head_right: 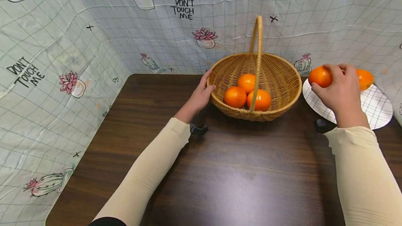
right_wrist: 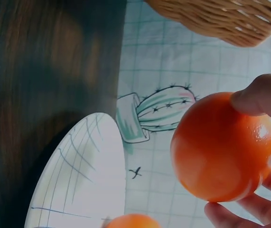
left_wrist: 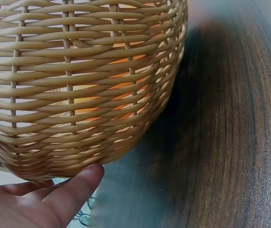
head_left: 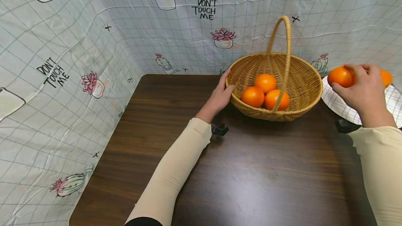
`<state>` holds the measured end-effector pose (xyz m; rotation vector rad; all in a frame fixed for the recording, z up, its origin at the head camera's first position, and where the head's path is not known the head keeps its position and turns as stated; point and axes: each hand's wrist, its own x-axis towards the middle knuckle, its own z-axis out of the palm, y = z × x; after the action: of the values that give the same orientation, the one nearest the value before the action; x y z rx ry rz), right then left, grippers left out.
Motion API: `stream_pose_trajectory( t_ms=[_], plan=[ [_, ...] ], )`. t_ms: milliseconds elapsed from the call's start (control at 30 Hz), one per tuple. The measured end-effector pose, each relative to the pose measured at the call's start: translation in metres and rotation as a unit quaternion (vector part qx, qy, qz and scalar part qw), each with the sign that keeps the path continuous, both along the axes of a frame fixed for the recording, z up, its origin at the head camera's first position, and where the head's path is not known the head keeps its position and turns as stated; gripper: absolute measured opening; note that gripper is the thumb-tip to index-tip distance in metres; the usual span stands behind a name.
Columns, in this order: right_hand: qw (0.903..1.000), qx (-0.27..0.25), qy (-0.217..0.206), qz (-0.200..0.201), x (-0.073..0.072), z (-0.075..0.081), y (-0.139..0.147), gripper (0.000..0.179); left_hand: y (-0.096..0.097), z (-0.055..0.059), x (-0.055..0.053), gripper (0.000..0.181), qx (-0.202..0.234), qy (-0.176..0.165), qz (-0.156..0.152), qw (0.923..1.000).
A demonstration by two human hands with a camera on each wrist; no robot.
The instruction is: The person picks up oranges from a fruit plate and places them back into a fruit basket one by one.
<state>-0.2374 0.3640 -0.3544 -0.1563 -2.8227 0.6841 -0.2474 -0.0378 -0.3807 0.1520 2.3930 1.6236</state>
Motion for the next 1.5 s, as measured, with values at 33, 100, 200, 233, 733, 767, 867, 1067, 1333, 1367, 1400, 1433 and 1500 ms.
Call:
stream_pose_trajectory(
  t_ms=[33, 100, 200, 233, 733, 767, 867, 1067, 1333, 1367, 1400, 1433, 1500],
  plan=[
    [1.0000, 0.000, 0.003, 0.001, 0.001, 0.001, -0.001, 0.068, 0.000, 0.000, 0.000, 0.058, 0.001, 0.000, 0.000, 1.0000],
    [1.0000, 0.000, 0.008, 0.003, 0.002, 0.002, -0.002, 0.068, 0.000, 0.000, 0.000, 0.058, 0.004, -0.001, -0.001, 1.0000],
    [0.9999, 0.002, 0.015, 0.005, 0.004, 0.004, -0.004, 0.067, 0.000, 0.000, 0.001, 0.058, 0.007, -0.002, -0.002, 1.0000],
    [0.9998, 0.003, 0.017, 0.005, 0.005, 0.005, -0.005, 0.067, 0.000, 0.001, 0.001, 0.058, 0.008, -0.002, -0.002, 1.0000],
    [0.9964, -0.004, 0.082, 0.022, 0.016, 0.020, -0.015, 0.063, -0.001, 0.000, 0.000, 0.058, 0.005, -0.002, -0.007, 1.0000],
    [0.9962, -0.006, 0.084, 0.023, 0.017, 0.022, -0.017, 0.062, -0.001, 0.000, 0.001, 0.058, 0.006, -0.002, -0.007, 1.0000],
    [0.9955, -0.010, 0.091, 0.028, 0.020, 0.027, -0.021, 0.061, 0.000, 0.001, 0.001, 0.059, 0.007, -0.002, -0.007, 1.0000],
    [0.9952, -0.008, 0.090, 0.039, 0.025, 0.037, -0.030, 0.062, 0.000, 0.002, 0.003, 0.059, 0.008, -0.002, -0.004, 1.0000],
    [0.9918, -0.009, 0.115, 0.055, 0.028, 0.041, -0.040, 0.061, 0.000, 0.001, 0.001, 0.058, 0.009, -0.003, -0.002, 1.0000],
    [0.9913, -0.009, 0.119, 0.057, 0.028, 0.041, -0.041, 0.061, 0.000, 0.000, 0.001, 0.058, 0.008, -0.003, -0.001, 1.0000],
    [0.9911, -0.009, 0.119, 0.058, 0.028, 0.041, -0.042, 0.061, 0.001, 0.000, 0.000, 0.058, 0.008, -0.002, 0.000, 1.0000],
    [0.9910, -0.009, 0.120, 0.059, 0.028, 0.041, -0.043, 0.061, 0.001, 0.000, 0.000, 0.058, 0.008, -0.002, 0.000, 1.0000],
    [0.9904, -0.009, 0.123, 0.062, 0.028, 0.042, -0.045, 0.061, 0.001, 0.001, 0.000, 0.058, 0.006, -0.002, 0.001, 1.0000]
  ],
)
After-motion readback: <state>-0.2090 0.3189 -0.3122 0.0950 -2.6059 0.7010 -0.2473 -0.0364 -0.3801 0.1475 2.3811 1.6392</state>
